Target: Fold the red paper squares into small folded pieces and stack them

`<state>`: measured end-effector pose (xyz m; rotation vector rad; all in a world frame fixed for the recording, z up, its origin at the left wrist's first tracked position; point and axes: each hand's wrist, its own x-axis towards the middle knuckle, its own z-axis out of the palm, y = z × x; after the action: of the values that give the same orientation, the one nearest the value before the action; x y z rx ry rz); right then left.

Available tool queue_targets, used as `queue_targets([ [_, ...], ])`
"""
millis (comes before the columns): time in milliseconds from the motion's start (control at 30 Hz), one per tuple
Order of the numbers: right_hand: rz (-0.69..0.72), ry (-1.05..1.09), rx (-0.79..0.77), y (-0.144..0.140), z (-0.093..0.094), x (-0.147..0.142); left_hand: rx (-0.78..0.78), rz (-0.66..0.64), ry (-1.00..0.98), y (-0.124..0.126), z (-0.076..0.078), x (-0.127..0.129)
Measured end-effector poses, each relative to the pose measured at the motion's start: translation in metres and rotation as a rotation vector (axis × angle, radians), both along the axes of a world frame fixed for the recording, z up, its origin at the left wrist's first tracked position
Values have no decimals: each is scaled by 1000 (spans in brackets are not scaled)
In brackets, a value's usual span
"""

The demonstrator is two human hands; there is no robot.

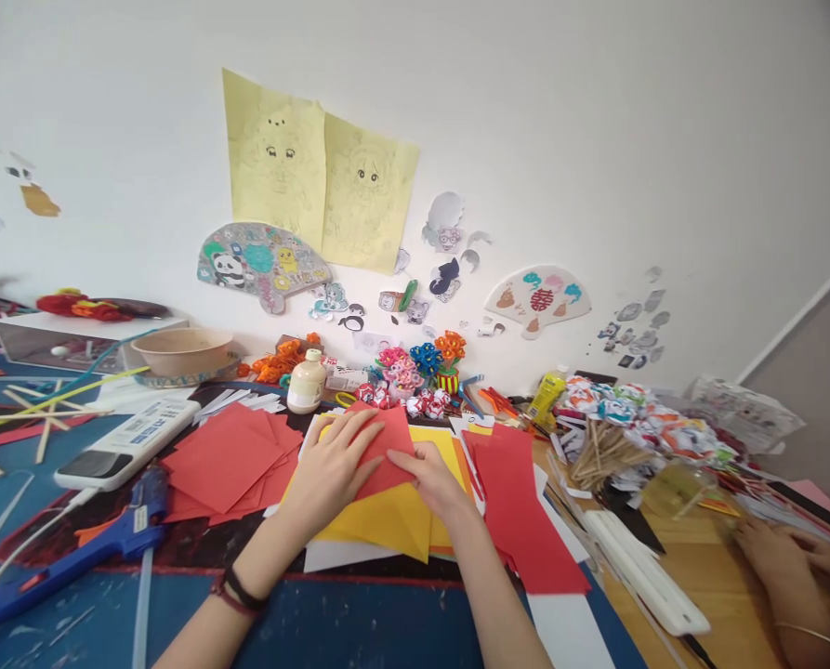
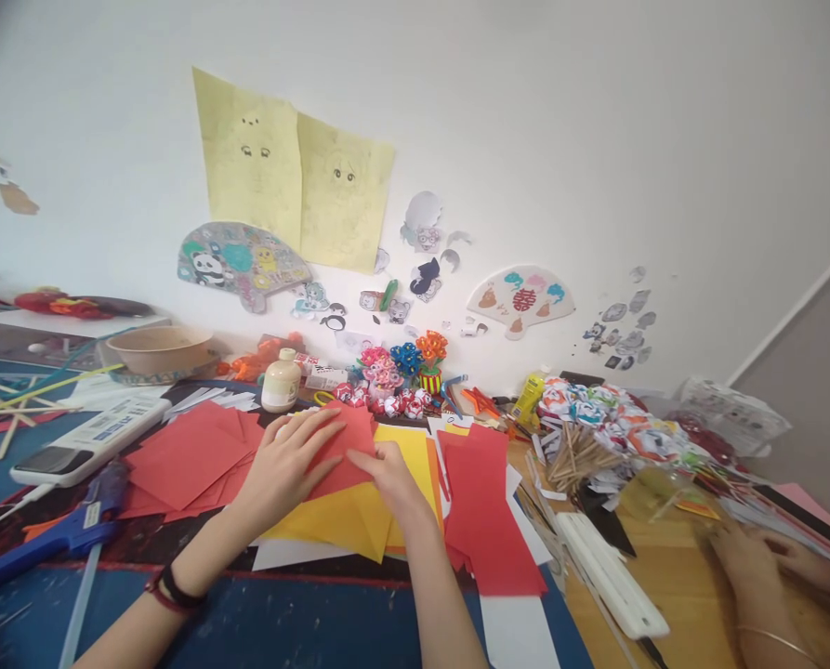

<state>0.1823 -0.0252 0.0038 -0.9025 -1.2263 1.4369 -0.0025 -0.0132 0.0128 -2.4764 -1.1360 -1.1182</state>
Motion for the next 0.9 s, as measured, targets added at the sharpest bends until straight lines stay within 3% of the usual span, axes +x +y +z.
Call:
queue_targets([
  [167, -23, 121, 65, -1, 4, -2, 24, -13, 28, 1, -4, 2],
  [367, -32, 8, 170, -1, 5, 1, -12, -59, -96, 2, -4, 0],
  [567, -371, -263, 340, 5, 5, 9, -342, -127, -230, 6, -5, 0],
  [667, -293, -287, 350, 9, 0, 9, -507, -177, -294, 5, -1, 1],
  [900, -249, -358, 363, 8, -5, 4, -661, -234, -444, 1, 5, 1],
])
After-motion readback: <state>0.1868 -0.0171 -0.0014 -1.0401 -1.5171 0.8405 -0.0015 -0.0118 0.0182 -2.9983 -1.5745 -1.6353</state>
